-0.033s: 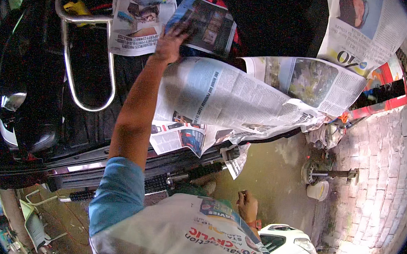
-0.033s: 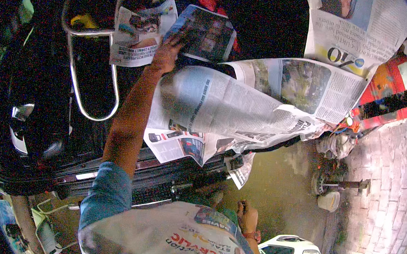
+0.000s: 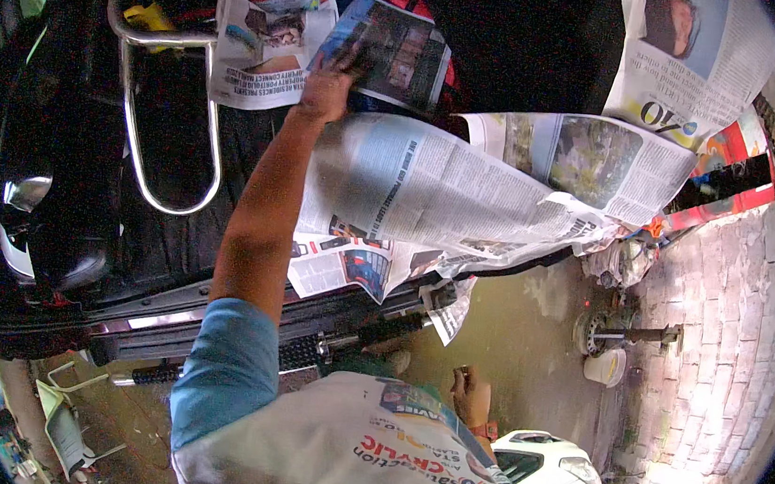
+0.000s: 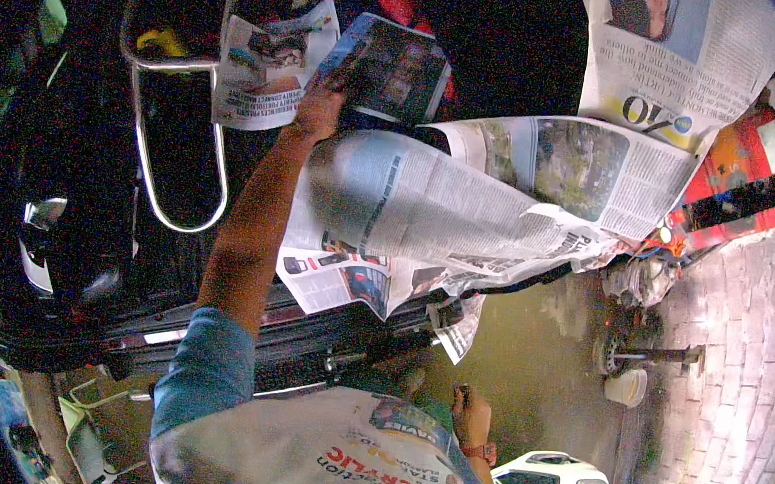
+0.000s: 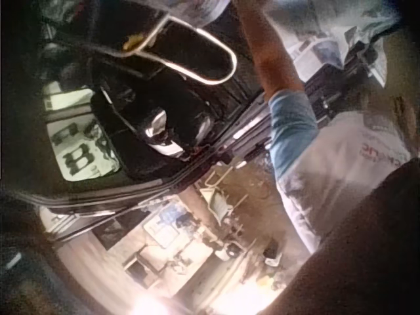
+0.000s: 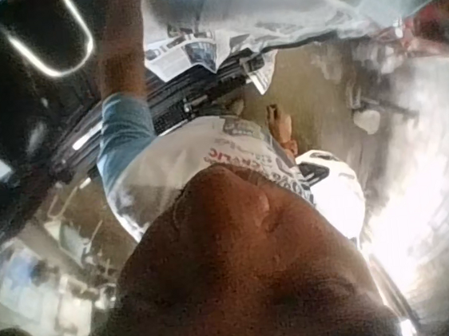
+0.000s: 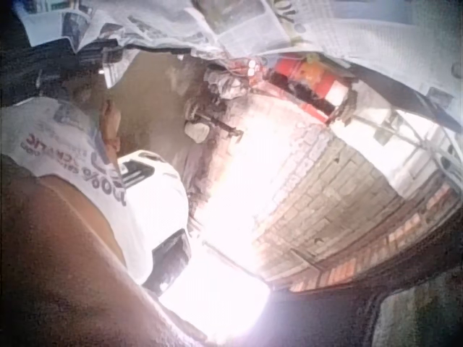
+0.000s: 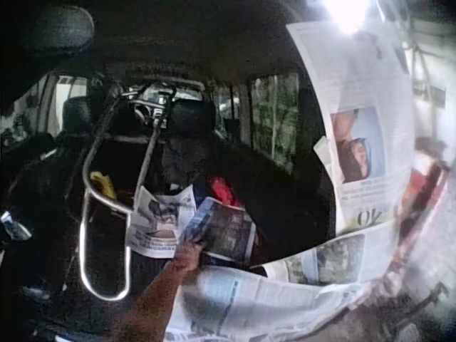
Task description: The person covers the rear bumper area of a black car with newspaper sheets and secures them using masking tape. They smooth the paper and apply tape around the edges to protect the surface during a repair or painting process.
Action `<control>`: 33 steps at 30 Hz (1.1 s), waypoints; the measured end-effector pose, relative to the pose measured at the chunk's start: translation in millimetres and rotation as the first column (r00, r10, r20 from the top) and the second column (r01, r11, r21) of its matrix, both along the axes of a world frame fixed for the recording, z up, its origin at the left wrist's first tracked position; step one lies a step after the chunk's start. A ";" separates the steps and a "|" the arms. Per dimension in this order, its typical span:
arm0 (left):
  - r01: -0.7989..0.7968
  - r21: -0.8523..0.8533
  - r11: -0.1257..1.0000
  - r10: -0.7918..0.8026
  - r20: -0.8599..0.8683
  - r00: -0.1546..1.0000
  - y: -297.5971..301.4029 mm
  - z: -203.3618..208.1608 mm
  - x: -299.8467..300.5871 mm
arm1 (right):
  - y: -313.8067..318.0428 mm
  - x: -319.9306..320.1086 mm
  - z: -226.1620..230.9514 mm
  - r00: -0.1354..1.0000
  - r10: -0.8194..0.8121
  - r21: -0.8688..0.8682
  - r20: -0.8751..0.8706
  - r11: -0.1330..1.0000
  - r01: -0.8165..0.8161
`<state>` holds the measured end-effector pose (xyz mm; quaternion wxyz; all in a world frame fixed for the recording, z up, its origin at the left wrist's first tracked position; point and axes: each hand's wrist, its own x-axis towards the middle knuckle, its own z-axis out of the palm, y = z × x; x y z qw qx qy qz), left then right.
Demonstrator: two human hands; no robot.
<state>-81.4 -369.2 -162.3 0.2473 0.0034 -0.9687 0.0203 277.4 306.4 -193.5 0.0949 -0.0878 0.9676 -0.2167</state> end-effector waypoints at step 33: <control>0.087 0.984 0.156 0.073 -0.099 0.992 394.2 136.7 449.2 | -179.5 -67.0 189.0 0.628 0.775 -0.706 0.063 0.479 -0.521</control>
